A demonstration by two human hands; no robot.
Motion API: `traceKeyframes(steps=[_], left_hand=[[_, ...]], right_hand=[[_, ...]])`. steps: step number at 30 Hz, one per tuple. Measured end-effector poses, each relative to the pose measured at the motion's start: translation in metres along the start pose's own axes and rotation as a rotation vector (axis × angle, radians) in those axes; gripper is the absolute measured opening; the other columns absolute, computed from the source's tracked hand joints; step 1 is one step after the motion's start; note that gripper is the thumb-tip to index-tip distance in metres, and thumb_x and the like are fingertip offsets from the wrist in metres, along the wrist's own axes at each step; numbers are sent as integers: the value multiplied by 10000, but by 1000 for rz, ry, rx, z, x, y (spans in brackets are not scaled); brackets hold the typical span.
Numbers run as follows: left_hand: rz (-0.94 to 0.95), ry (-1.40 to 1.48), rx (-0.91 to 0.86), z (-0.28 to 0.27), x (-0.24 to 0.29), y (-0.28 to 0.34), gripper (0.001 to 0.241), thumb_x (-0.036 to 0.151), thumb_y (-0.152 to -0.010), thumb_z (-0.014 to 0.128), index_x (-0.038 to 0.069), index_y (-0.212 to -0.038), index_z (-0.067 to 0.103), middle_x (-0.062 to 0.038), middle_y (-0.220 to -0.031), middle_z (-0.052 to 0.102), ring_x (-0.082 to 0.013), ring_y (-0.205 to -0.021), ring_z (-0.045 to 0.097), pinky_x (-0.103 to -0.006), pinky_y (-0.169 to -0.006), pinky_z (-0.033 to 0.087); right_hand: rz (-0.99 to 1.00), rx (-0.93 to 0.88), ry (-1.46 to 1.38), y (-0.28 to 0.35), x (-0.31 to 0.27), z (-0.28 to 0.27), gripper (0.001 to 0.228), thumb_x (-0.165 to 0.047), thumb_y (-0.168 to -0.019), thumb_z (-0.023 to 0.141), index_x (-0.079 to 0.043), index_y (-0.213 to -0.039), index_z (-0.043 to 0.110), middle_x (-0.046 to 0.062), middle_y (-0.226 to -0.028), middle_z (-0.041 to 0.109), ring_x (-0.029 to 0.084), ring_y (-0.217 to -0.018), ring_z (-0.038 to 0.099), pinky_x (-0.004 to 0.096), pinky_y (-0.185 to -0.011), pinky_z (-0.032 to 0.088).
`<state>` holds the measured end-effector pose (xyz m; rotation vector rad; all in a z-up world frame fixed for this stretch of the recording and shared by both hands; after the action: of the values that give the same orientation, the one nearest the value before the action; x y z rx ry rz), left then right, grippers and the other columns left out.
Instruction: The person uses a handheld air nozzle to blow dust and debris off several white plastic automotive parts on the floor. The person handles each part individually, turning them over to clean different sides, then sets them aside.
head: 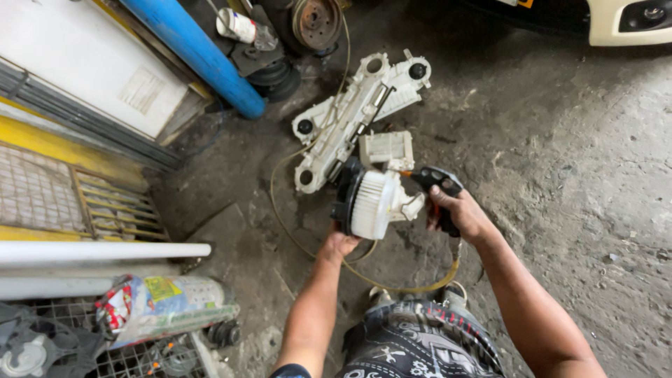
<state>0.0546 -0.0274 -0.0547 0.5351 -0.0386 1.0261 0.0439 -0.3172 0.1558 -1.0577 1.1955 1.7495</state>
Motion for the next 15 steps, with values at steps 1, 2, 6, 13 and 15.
traceKeyframes(steps=[1, 2, 6, 13, 15], left_hand=[[3, -24, -21, 3, 3, -2, 550, 531, -1036, 471, 121, -1354, 655, -63, -1347, 688, -275, -1238, 643, -510, -1067, 512], [5, -46, -40, 3, 5, -2, 540, 512, -1035, 464, 123, -1361, 648, -63, -1355, 686, -273, -1247, 642, -506, -1075, 513], [23, -180, -120, 8, 5, -2, 503, 448, -1043, 468, 99, -1367, 630, -81, -1356, 685, -265, -1248, 646, -483, -1094, 521], [5, -83, -115, 7, -6, -13, 474, 432, -1080, 500, 71, -1357, 634, -93, -1328, 687, -253, -1196, 669, -450, -1056, 550], [-47, 20, -86, 7, -7, -20, 469, 436, -1066, 501, 82, -1340, 641, -86, -1312, 694, -250, -1186, 675, -449, -1054, 555]], right_hand=[[-32, -24, 5, 1, -7, -1, 316, -427, -993, 586, -118, -1056, 607, 91, -669, 649, 225, -566, 677, 353, -513, 515], [-60, -50, 9, 6, -12, -1, 286, -427, -996, 603, -222, -1195, 600, 81, -681, 651, 217, -573, 681, 353, -515, 522], [-92, -27, 258, 10, -22, -3, 496, -474, -960, 642, 2, -830, 695, 85, -631, 709, 163, -570, 659, 318, -528, 482], [0, -92, 332, 24, -19, -1, 474, -483, -913, 658, -26, -789, 693, 85, -601, 706, 172, -542, 671, 331, -509, 490], [50, -133, 341, 24, -16, -1, 467, -475, -901, 670, -23, -788, 686, 87, -602, 700, 181, -538, 682, 335, -508, 496]])
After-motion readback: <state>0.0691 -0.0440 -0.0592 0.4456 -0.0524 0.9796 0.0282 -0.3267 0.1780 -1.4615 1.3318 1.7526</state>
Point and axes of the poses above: each hand's wrist, its own y-axis away from the middle knuckle, its own z-axis out of the palm, x = y × z, the point moved 9 cm from there along -y, towards the middle knuckle
